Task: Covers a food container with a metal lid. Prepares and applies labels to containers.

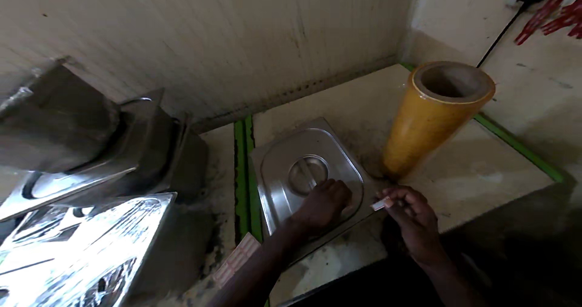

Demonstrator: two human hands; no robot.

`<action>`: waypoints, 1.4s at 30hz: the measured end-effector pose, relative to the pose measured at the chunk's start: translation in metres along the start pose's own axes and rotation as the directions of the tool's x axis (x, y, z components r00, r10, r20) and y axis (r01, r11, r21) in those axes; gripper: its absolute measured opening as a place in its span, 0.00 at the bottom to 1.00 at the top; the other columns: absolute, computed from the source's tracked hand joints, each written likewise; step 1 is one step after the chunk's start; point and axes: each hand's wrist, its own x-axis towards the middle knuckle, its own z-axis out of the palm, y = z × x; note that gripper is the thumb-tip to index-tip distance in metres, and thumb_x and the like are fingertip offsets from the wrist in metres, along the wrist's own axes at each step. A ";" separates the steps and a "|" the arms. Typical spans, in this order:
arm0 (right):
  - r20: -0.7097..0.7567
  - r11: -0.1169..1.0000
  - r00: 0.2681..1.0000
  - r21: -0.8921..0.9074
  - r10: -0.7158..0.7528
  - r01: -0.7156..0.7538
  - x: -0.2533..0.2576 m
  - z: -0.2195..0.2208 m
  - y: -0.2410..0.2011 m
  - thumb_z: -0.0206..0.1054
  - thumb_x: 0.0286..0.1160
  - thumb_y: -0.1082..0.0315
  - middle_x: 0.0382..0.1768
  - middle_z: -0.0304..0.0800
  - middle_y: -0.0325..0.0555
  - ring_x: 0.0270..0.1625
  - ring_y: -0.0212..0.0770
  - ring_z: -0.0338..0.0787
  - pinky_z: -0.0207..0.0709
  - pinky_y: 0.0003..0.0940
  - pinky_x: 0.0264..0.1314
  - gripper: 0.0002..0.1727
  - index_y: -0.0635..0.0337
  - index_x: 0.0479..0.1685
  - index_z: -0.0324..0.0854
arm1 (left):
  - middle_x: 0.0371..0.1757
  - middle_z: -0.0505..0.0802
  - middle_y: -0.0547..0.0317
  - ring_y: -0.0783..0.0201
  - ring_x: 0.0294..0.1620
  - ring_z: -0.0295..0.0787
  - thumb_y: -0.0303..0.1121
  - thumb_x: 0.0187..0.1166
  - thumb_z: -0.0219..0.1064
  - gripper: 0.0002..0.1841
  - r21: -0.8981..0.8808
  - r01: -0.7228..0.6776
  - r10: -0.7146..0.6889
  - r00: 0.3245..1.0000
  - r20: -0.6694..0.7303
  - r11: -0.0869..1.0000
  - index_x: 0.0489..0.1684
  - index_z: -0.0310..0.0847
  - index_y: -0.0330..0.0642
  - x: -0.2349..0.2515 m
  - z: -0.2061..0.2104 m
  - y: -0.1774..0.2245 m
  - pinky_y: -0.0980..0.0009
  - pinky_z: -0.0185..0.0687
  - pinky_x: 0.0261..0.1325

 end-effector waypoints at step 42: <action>-0.091 0.859 0.921 -0.334 0.379 -0.387 0.010 0.064 -0.014 0.78 0.64 0.63 0.83 0.63 0.53 0.82 0.58 0.64 0.67 0.63 0.72 0.10 0.52 0.19 0.86 | 0.49 0.93 0.65 0.63 0.40 0.90 0.43 0.79 0.71 0.08 -0.340 0.636 -0.680 0.733 -0.013 0.692 0.47 0.95 0.59 -0.031 -0.020 0.030 0.55 0.88 0.44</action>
